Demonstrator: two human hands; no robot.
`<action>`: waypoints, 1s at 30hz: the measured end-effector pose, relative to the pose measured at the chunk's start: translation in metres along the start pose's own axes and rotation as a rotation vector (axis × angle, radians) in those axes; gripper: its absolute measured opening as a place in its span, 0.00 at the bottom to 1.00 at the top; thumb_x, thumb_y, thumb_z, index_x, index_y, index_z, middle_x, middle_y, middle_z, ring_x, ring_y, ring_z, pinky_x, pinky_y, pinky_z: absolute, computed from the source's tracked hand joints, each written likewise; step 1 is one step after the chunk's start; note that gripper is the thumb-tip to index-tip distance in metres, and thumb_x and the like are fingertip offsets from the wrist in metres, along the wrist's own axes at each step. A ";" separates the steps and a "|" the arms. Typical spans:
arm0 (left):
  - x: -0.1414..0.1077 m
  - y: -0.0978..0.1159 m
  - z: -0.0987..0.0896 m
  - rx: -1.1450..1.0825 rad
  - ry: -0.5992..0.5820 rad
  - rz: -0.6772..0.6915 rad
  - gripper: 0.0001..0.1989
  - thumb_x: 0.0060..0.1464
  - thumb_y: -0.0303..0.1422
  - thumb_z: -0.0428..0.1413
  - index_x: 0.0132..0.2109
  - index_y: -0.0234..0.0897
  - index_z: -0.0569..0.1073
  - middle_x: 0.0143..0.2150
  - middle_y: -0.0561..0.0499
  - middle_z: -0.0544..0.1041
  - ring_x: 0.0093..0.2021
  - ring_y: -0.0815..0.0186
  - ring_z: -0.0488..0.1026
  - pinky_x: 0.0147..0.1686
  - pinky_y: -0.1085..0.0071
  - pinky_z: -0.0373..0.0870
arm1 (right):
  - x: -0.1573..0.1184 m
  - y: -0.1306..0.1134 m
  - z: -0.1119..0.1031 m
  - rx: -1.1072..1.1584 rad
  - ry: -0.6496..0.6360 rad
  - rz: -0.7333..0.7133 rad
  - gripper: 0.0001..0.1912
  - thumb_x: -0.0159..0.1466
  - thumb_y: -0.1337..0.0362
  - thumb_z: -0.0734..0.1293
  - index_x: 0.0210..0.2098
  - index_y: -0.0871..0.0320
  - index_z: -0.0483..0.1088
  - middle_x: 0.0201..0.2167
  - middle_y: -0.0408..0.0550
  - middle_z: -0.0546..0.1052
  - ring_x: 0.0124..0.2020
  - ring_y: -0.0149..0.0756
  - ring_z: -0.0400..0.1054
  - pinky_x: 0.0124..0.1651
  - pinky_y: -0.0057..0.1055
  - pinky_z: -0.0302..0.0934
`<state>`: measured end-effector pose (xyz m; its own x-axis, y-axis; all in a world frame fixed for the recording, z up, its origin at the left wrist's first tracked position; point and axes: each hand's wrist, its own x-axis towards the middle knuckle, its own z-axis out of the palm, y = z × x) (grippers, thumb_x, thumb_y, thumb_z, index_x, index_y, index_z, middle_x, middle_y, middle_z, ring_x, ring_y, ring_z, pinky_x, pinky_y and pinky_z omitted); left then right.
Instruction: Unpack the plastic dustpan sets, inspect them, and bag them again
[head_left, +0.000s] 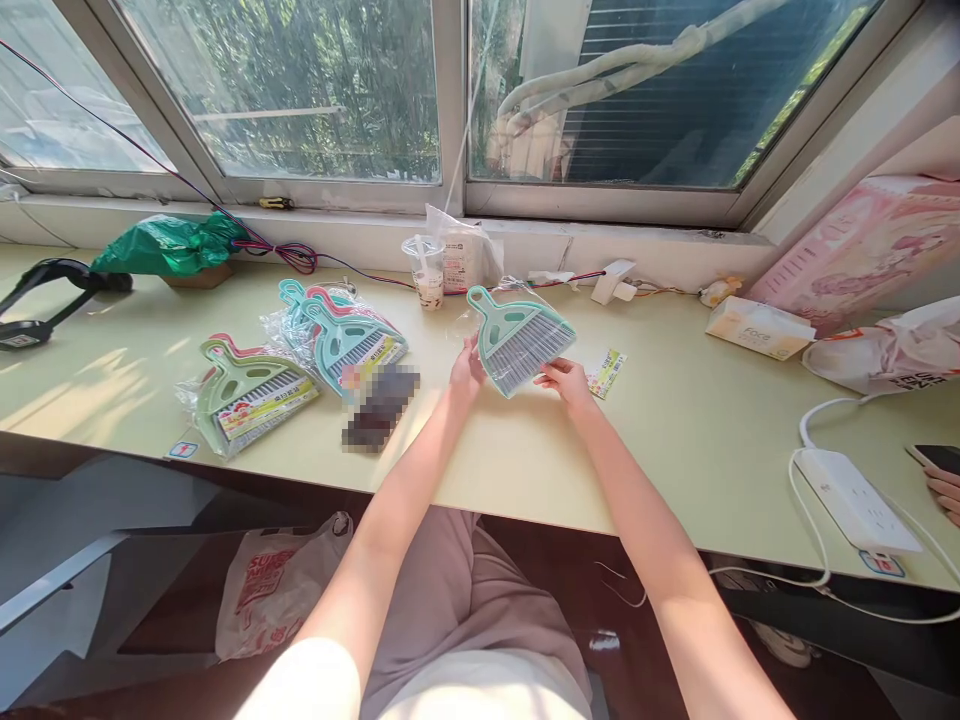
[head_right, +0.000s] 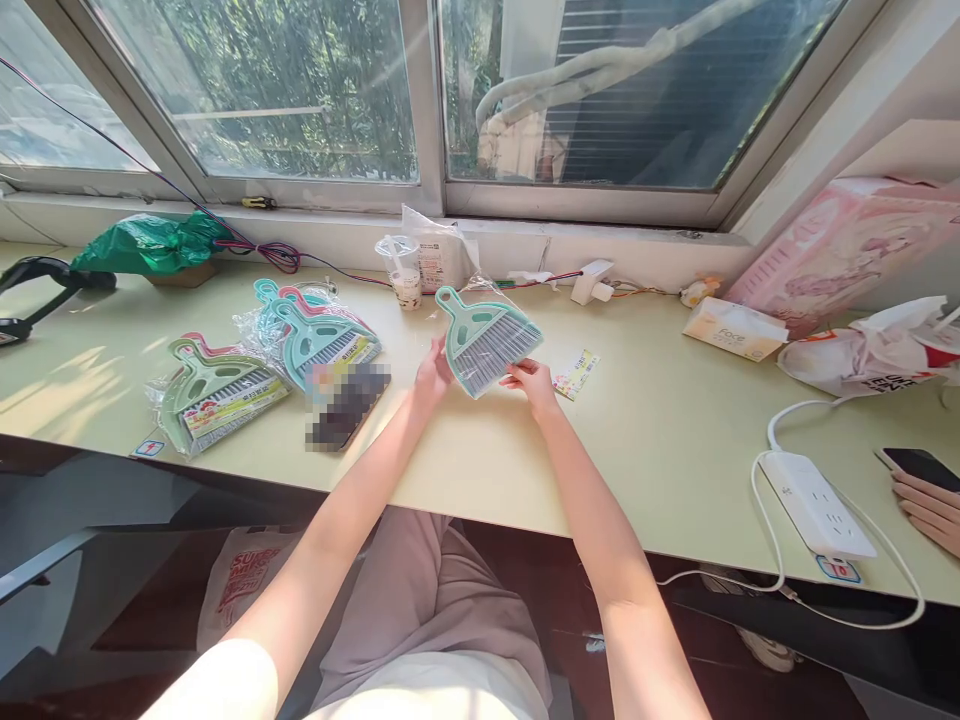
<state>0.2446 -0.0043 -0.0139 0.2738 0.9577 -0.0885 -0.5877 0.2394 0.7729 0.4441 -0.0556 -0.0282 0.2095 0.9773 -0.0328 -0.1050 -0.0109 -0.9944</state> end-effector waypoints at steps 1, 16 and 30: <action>0.003 0.003 -0.005 -0.005 0.051 0.027 0.26 0.62 0.51 0.46 0.61 0.46 0.67 0.58 0.48 0.73 0.55 0.60 0.72 0.48 0.65 0.72 | 0.001 -0.001 -0.005 -0.004 -0.017 0.005 0.22 0.43 0.50 0.77 0.29 0.59 0.73 0.28 0.48 0.76 0.25 0.36 0.73 0.27 0.30 0.65; 0.016 0.003 -0.017 0.361 0.386 -0.095 0.28 0.59 0.46 0.54 0.59 0.33 0.67 0.46 0.37 0.77 0.45 0.53 0.77 0.44 0.61 0.72 | 0.023 -0.009 -0.072 0.095 0.312 -0.144 0.24 0.49 0.46 0.72 0.22 0.53 0.57 0.18 0.38 0.63 0.18 0.27 0.60 0.18 0.26 0.53; -0.026 0.007 0.027 0.388 -0.081 0.322 0.24 0.61 0.45 0.51 0.62 0.47 0.65 0.61 0.49 0.69 0.66 0.55 0.59 0.62 0.61 0.57 | -0.007 -0.018 -0.019 -0.077 -0.116 -0.070 0.21 0.47 0.45 0.74 0.28 0.55 0.70 0.21 0.42 0.69 0.21 0.31 0.66 0.24 0.29 0.56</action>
<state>0.2538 -0.0320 0.0112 0.1921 0.9540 0.2300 -0.3304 -0.1578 0.9306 0.4629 -0.0663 -0.0119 0.0993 0.9941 0.0441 -0.0187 0.0462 -0.9988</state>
